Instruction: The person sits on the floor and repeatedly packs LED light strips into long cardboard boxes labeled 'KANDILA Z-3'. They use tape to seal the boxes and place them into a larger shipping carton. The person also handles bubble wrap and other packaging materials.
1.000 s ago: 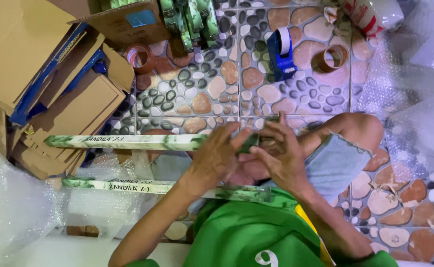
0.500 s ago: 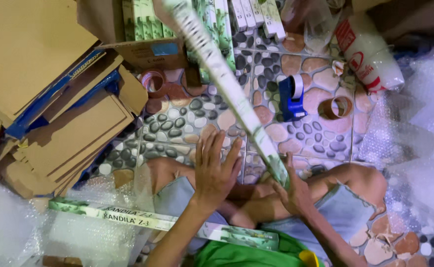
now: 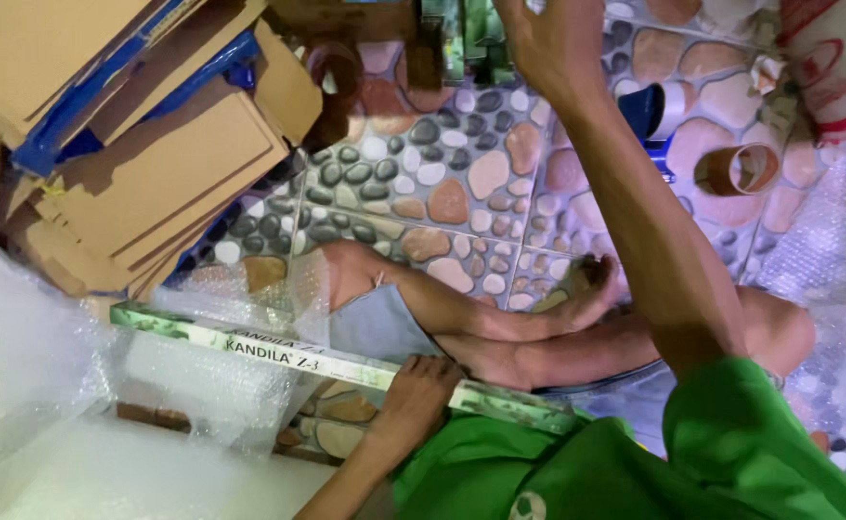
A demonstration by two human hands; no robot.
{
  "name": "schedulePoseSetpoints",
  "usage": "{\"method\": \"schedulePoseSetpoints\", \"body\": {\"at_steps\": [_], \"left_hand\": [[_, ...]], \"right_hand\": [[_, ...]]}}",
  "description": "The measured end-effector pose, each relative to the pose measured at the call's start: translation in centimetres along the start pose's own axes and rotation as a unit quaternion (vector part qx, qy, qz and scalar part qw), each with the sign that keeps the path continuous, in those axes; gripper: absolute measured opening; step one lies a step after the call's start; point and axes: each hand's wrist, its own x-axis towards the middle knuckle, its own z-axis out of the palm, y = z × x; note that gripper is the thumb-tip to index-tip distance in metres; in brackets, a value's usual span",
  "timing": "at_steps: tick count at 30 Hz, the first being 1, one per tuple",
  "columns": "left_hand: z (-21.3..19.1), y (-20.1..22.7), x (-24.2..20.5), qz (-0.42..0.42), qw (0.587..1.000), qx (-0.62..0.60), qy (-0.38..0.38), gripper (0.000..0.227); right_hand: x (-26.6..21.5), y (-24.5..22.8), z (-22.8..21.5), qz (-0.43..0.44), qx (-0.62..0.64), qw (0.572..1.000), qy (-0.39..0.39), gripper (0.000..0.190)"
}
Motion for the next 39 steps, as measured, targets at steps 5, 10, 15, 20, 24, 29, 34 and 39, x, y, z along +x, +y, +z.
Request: {"method": "schedulePoseSetpoints", "body": {"at_steps": [5, 10, 15, 20, 24, 29, 34, 39], "left_hand": [[0.8, -1.0, 2.7, -0.049, 0.999, -0.020, -0.011, 0.051], [-0.4, -1.9, 4.2, -0.044, 0.995, -0.002, 0.088, 0.047], [-2.1, -1.4, 4.5, 0.030, 0.987, 0.082, 0.132, 0.040], [-1.2, -3.6, 3.7, 0.028, 0.979, 0.135, 0.150, 0.045], [-3.7, -2.2, 3.4, 0.057, 0.968, 0.153, 0.188, 0.042], [-8.1, 4.5, 4.1, 0.086, 0.974, 0.060, 0.198, 0.056], [-10.3, 8.4, 6.3, 0.109, 0.983, 0.003, 0.145, 0.059], [-7.9, 7.3, 6.8, 0.133, 0.979, 0.098, 0.123, 0.060]], "right_hand": [[-14.7, -8.7, -10.0, 0.151, 0.141, 0.806, -0.555, 0.058], [-28.1, -8.1, -16.2, 0.273, 0.196, 0.766, -0.547, 0.040], [-32.4, -7.5, -20.8, 0.383, 0.281, 0.811, -0.343, 0.036], [-32.9, -8.1, -22.7, 0.420, 0.431, 0.750, -0.275, 0.048], [-33.9, -8.9, -22.5, 0.418, 0.460, 0.742, -0.250, 0.047], [-33.6, -10.4, -22.6, 0.228, 0.341, 0.900, -0.146, 0.044], [-33.5, -11.8, -23.2, 0.156, 0.378, 0.906, -0.111, 0.035], [-34.6, -9.6, -22.5, 0.399, 0.438, 0.786, -0.177, 0.051]]}}
